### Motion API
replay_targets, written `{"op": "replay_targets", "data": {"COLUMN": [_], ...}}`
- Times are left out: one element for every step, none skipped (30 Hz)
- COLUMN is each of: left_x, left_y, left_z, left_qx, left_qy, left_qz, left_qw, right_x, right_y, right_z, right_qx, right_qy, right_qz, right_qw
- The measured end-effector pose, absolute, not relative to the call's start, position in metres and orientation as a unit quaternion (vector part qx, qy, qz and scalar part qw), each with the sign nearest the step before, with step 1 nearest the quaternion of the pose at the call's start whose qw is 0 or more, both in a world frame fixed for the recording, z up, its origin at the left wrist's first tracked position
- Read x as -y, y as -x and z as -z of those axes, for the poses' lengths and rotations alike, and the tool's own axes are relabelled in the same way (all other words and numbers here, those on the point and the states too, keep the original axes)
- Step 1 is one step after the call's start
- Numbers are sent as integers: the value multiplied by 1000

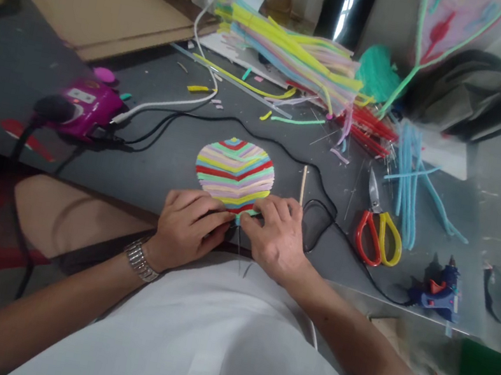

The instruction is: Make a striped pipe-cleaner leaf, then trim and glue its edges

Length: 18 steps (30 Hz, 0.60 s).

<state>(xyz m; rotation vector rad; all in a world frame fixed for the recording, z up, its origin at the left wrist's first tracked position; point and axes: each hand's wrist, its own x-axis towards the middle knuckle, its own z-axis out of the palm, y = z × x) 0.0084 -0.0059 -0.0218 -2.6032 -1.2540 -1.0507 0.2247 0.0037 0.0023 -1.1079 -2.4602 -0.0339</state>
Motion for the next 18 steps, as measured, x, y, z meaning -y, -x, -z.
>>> {"op": "replay_targets", "data": {"left_x": [6,6,6,6,6,5,5,6,6,6,6,6,5,5,6,6,6,6], "left_y": [-8,-9,-9,-9,-9,-9,-9,-9,-9,-9,-9,-9,-9,-9,-8,-8,-8,-8], "left_z": [22,21,21,21,21,20,20,20,20,19,19,19,19,18,18,18,18,18], "left_qx": [407,406,406,405,404,405,407,408,410,411,412,412,412,413,413,413,413,412], "left_qy": [847,847,847,847,848,848,847,848,848,848,849,850,850,850,850,851,851,852], "left_qz": [341,341,341,342,342,342,340,338,336,333,330,328,327,326,325,324,323,323], "left_qw": [33,33,33,32,31,29,28,26,26,25,24,23,22,21,20,19,19,19], "right_x": [-4,-4,-4,-5,-5,-5,-5,-5,-5,-4,-4,-4,-3,-3,-3,-2,-2,-1], "right_y": [-225,-225,-225,-225,-225,-225,-225,-225,-225,-225,-225,-225,-225,-225,-226,-226,-227,-228], "right_z": [-2,-1,-1,0,0,1,1,1,1,2,2,2,2,2,1,1,1,0], "right_qx": [889,889,890,890,890,890,889,888,887,883,878,870,861,852,845,842,843,845], "right_qy": [401,401,402,403,403,403,404,405,407,413,423,435,450,463,473,478,479,477], "right_qz": [11,9,6,3,2,0,-1,-3,-4,-5,-5,-5,-3,-1,1,4,7,12], "right_qw": [220,219,217,214,213,213,214,216,218,221,225,232,239,246,249,249,246,242]}}
